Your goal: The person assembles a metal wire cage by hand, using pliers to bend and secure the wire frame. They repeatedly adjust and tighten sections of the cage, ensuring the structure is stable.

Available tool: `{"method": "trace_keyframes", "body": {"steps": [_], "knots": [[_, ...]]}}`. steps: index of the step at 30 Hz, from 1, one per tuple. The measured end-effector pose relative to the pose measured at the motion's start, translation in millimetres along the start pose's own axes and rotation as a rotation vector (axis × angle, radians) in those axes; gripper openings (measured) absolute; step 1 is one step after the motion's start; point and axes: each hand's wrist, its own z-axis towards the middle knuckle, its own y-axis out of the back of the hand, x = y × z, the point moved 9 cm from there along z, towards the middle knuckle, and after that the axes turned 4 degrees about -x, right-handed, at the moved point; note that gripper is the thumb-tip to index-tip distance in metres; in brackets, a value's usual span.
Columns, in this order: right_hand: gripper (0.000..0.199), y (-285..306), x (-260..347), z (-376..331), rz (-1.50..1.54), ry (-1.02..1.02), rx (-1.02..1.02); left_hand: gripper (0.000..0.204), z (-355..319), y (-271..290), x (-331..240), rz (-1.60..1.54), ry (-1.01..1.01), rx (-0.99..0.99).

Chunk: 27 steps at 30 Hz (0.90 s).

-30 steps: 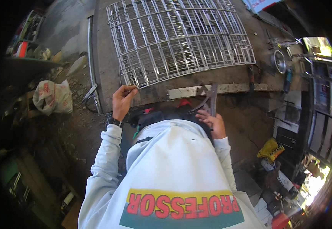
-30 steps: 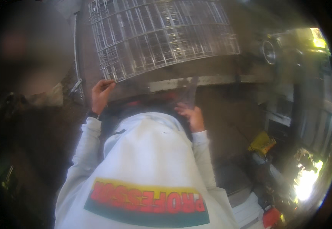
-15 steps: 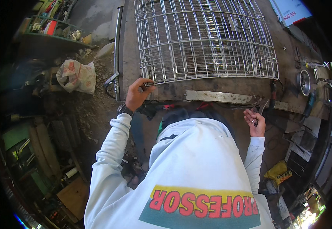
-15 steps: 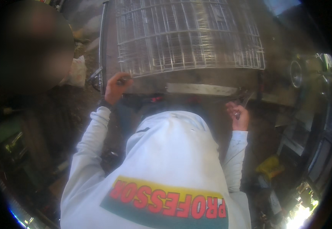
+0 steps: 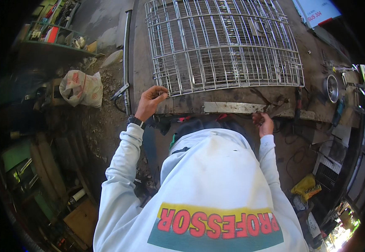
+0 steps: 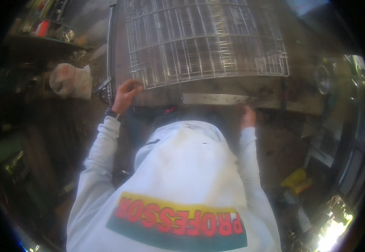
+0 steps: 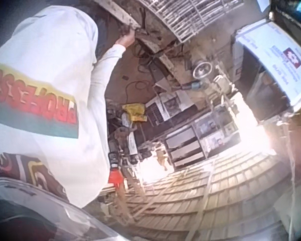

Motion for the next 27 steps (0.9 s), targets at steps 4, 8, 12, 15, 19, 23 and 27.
{"method": "trace_keyframes", "body": {"steps": [4, 8, 12, 15, 19, 23, 27], "knots": [[0.054, 28, -35, 42, -0.639, 0.106, -0.236, 0.024, 10, -12, -21, 0.121, -0.072, 0.113], [0.061, 31, -43, 50, -0.577, 0.038, -0.259, 0.021, 4, -7, -19, 0.283, -0.032, 0.077], [0.061, 35, -35, 44, -0.726, 0.183, -0.355, 0.036, -9, -7, -24, 0.449, -0.104, 0.120], [0.057, 12, -37, 15, -0.536, -0.002, -0.235, 0.033, -14, -6, -25, 0.423, -0.171, 0.011], [0.053, 36, -71, 16, -0.502, 0.039, -0.303, 0.025, -11, -13, -31, 0.394, -0.268, -0.010], [0.050, 24, -86, 0, -0.376, 0.032, -0.280, 0.022, -6, -5, -27, 0.397, -0.233, -0.006], [0.045, 10, -49, -43, -0.826, 0.066, -0.399, 0.022, -7, -19, -42, 0.357, -0.283, 0.046]]}}
